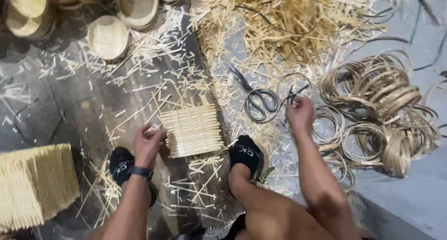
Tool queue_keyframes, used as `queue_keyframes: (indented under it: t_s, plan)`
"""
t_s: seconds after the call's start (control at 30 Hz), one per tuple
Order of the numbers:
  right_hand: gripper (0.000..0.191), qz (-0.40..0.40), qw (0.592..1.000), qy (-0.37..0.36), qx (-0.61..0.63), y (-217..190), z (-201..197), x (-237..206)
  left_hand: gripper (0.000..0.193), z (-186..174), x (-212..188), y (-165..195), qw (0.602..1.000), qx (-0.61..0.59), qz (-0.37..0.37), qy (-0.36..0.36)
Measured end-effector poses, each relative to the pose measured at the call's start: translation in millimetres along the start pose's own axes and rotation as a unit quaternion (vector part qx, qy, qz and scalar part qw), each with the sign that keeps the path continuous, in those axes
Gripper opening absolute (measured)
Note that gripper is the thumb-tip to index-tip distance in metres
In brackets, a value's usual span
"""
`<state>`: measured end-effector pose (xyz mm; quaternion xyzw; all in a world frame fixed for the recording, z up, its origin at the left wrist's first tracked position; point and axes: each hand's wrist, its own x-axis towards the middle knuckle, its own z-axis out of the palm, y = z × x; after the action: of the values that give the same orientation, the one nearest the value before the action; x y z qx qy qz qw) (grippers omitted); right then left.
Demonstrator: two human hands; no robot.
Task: The person sits on the floor assembling round bamboo steamer baskets. They press a woven bamboo mat into a wooden rim, trim excess slats with shears, tap the rim with a wooden block to seat the mat, and stack the finished baskets with a pile of completed ones.
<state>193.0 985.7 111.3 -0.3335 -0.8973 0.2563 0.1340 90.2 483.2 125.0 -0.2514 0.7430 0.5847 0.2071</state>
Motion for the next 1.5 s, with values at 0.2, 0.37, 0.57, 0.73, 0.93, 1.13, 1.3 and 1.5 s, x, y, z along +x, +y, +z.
queue_keyframes:
  t_s: [0.2,0.37,0.57,0.73,0.93,1.13,1.3,1.5]
  plan:
    - [0.034,-0.086,0.976,-0.183,-0.082,36.3,-33.4,-6.5,0.059,-18.6,-4.3,14.7,0.998,-0.035,0.031,0.051]
    - [0.030,-0.117,0.942,-0.225,-0.219,19.3,-16.0,-31.0,0.047,-1.5,-20.3,33.7,0.957,0.093,0.240,0.135]
    - [0.015,-0.051,0.963,-0.242,0.103,-90.8,-40.6,-29.7,0.030,111.5,-87.7,91.0,0.944,0.115,0.296,-0.092]
    - [0.023,-0.367,0.903,-0.204,0.095,-220.9,-115.6,-26.3,0.037,175.6,-144.1,150.3,0.934,-0.250,0.111,-0.228]
    - [0.041,-0.378,0.873,-0.307,0.012,-308.5,-207.0,-20.2,0.030,141.9,-170.0,202.0,0.883,-0.365,0.126,-0.268]
    - [0.027,-0.624,0.773,-0.036,0.106,-346.2,-225.1,-21.9,0.022,114.4,-183.9,219.6,0.879,-0.382,0.103,-0.265]
    - [0.011,-0.572,0.794,-0.203,0.050,-340.7,-201.6,-14.3,0.023,91.3,-192.9,233.8,0.892,-0.348,0.066,-0.282]
    - [0.008,-0.663,0.731,-0.148,0.063,-345.0,-165.7,-34.6,0.067,70.9,-180.1,258.8,0.921,-0.192,-0.027,-0.337]
